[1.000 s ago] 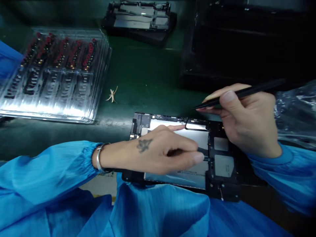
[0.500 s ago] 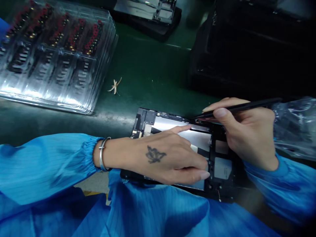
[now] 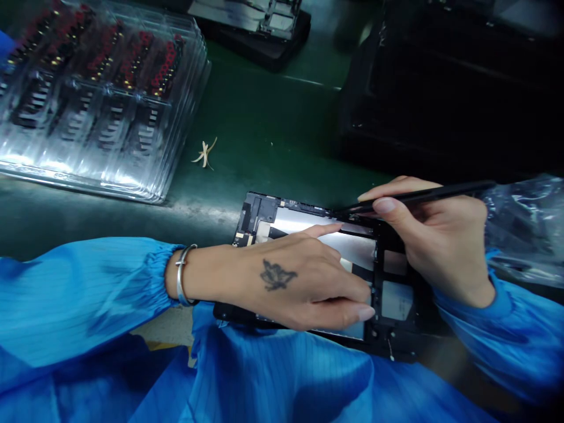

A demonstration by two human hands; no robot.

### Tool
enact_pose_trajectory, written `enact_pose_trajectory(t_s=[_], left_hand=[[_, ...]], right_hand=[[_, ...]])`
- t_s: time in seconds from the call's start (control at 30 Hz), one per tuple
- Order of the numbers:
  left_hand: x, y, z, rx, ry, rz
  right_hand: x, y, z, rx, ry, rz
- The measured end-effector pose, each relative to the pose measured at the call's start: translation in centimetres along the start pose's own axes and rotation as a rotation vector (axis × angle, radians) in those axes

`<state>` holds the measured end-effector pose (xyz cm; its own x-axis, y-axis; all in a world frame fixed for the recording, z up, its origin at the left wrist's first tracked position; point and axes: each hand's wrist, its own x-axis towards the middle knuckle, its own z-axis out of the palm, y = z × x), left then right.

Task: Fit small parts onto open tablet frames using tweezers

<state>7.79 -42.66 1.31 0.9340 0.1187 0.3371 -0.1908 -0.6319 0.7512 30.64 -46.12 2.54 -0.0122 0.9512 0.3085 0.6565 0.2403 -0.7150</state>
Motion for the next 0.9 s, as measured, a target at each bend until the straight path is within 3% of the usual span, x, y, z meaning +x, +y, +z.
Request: enact_pose_trajectory(t_s=[0.53,0.9], left_hand=[[0.18,0.14,-0.25,-0.017,-0.034,-0.019],[0.18,0.06,-0.06,-0.027,-0.023,-0.025]], right_hand=[[-0.13,-0.10,-0.06,0.012,0.031,-0.035],[-0.06,0.04,0.13,0.062,-0.020,0.006]])
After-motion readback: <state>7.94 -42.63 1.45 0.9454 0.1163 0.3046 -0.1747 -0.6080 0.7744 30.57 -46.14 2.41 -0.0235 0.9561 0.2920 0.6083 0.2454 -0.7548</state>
